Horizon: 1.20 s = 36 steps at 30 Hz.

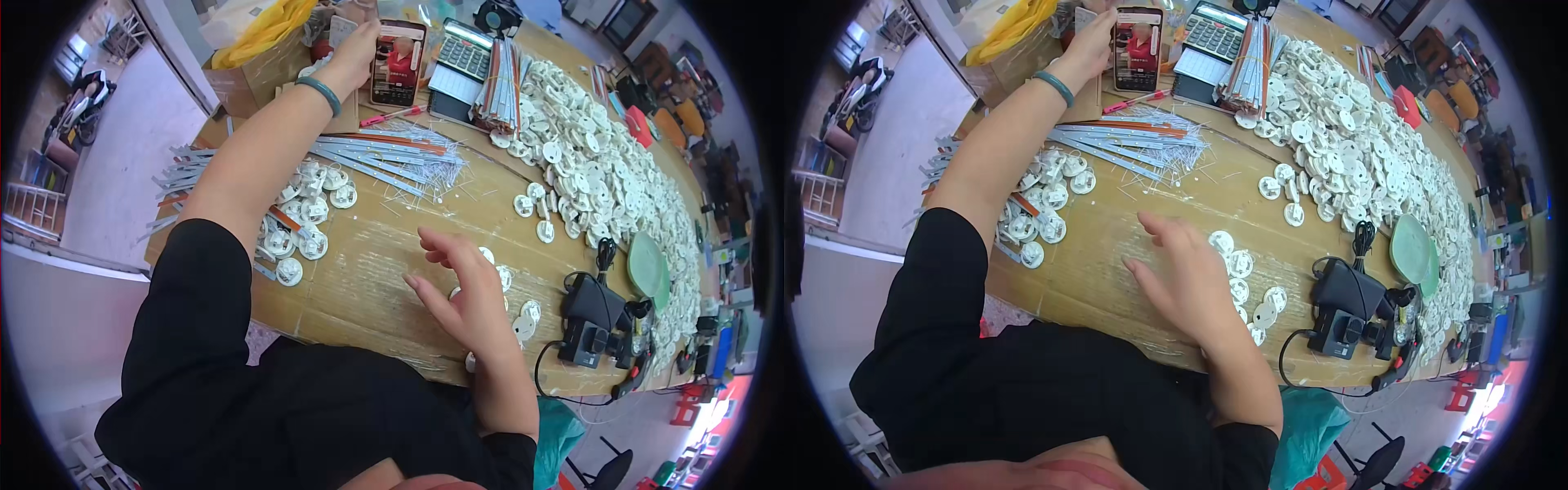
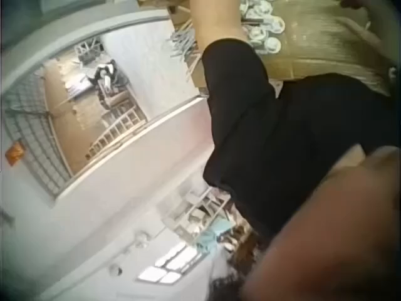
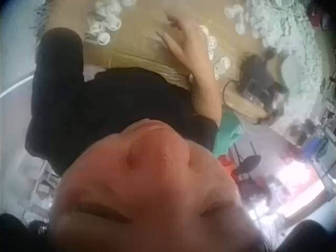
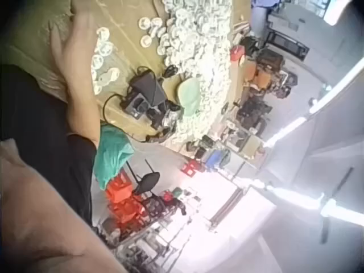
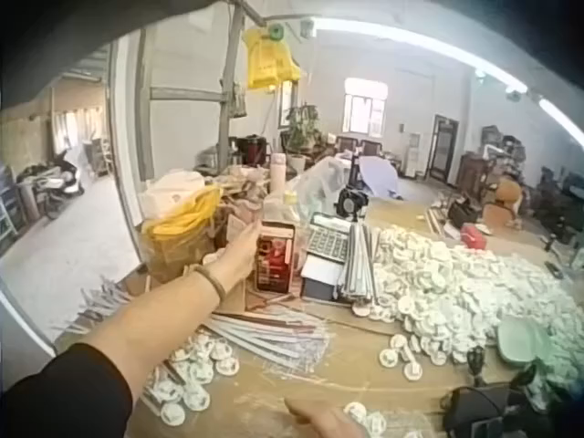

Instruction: Using a hot glue gun to attach wires and components to circular plastic bases on a workbench.

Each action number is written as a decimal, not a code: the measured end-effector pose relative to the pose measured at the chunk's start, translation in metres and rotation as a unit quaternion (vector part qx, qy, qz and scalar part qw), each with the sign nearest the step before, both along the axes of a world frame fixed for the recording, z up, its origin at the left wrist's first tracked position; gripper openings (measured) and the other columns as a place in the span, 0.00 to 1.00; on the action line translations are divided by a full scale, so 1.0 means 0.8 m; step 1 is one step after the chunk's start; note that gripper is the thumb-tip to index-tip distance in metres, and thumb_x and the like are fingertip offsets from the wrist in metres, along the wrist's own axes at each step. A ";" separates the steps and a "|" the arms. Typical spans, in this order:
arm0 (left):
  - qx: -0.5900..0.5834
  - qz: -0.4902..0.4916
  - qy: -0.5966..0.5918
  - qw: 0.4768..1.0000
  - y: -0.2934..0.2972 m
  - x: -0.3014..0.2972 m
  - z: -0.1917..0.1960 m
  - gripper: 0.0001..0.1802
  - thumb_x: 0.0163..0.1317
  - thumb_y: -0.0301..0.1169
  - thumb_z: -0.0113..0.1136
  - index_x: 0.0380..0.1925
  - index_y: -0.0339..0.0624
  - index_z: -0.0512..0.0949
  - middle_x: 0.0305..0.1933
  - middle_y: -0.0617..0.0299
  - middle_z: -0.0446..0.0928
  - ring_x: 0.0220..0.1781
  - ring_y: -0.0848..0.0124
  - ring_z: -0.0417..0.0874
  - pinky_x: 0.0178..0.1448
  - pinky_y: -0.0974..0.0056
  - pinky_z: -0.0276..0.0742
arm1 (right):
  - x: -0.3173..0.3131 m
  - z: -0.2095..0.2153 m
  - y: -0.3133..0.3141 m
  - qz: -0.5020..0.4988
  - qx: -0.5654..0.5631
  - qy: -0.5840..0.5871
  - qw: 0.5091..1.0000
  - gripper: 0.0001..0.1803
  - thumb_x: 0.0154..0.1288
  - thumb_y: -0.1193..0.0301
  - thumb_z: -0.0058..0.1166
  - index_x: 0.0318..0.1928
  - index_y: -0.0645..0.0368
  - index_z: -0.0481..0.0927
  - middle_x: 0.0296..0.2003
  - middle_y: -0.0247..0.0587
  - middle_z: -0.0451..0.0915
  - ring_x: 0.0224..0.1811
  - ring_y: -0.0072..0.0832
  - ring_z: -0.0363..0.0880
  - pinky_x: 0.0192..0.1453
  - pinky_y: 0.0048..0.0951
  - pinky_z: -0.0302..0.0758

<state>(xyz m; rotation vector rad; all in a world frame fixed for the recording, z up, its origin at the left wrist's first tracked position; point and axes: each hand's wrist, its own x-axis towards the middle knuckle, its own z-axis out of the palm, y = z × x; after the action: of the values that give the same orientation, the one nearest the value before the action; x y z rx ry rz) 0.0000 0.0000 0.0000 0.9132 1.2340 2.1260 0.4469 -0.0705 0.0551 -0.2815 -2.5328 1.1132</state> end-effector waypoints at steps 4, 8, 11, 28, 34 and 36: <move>-0.126 0.119 0.037 0.984 -0.026 0.017 0.033 0.34 0.74 0.57 0.48 0.68 0.42 0.69 0.70 0.54 0.70 0.71 0.61 0.66 0.74 0.49 0.57 | -0.005 -0.001 -0.002 0.006 0.008 0.015 1.000 0.27 0.59 0.68 0.68 0.59 0.60 0.77 0.48 0.48 0.82 0.48 0.41 0.84 0.52 0.39 0.80; -0.220 0.081 0.048 0.971 -0.057 0.039 0.055 0.35 0.74 0.57 0.49 0.68 0.41 0.68 0.70 0.50 0.69 0.72 0.55 0.66 0.73 0.44 0.58 | -0.006 -0.004 -0.001 -0.001 0.019 0.020 1.000 0.26 0.60 0.68 0.68 0.58 0.60 0.77 0.48 0.48 0.82 0.47 0.40 0.84 0.51 0.38 0.80; -0.292 0.072 0.147 0.942 -0.090 0.048 0.067 0.37 0.73 0.58 0.50 0.69 0.40 0.68 0.71 0.50 0.69 0.74 0.56 0.64 0.72 0.44 0.61 | -0.005 -0.005 -0.003 -0.008 0.023 0.024 0.999 0.26 0.60 0.69 0.68 0.58 0.59 0.78 0.48 0.47 0.82 0.47 0.39 0.84 0.52 0.38 0.80; -0.266 0.043 0.598 0.755 -0.399 0.254 0.059 0.16 0.63 0.31 0.64 0.52 0.44 0.81 0.65 0.54 0.76 0.71 0.55 0.72 0.77 0.44 0.58 | -0.004 -0.020 0.063 -0.123 -0.235 0.137 0.954 0.17 0.69 0.74 0.63 0.56 0.64 0.80 0.40 0.33 0.84 0.41 0.19 0.82 0.47 0.21 0.77; -0.232 0.022 0.637 0.735 -0.371 0.221 0.039 0.18 0.64 0.34 0.64 0.54 0.45 0.80 0.62 0.53 0.77 0.69 0.53 0.73 0.76 0.42 0.59 | 0.015 0.036 0.056 -0.132 -0.210 0.123 0.961 0.17 0.70 0.76 0.60 0.57 0.66 0.79 0.43 0.36 0.83 0.45 0.21 0.82 0.52 0.23 0.78; -0.209 0.026 0.629 0.748 -0.371 0.218 0.038 0.17 0.62 0.33 0.66 0.50 0.43 0.81 0.58 0.53 0.78 0.66 0.52 0.74 0.73 0.46 0.64 | 0.032 0.048 0.049 -0.156 -0.182 0.114 0.964 0.17 0.70 0.77 0.59 0.57 0.66 0.78 0.44 0.37 0.83 0.46 0.22 0.82 0.54 0.24 0.78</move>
<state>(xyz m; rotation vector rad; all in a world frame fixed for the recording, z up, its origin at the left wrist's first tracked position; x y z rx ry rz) 0.1744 -0.2971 0.0305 2.1963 2.1801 0.9234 0.4722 -0.0313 0.0931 -0.5882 -1.9887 1.3848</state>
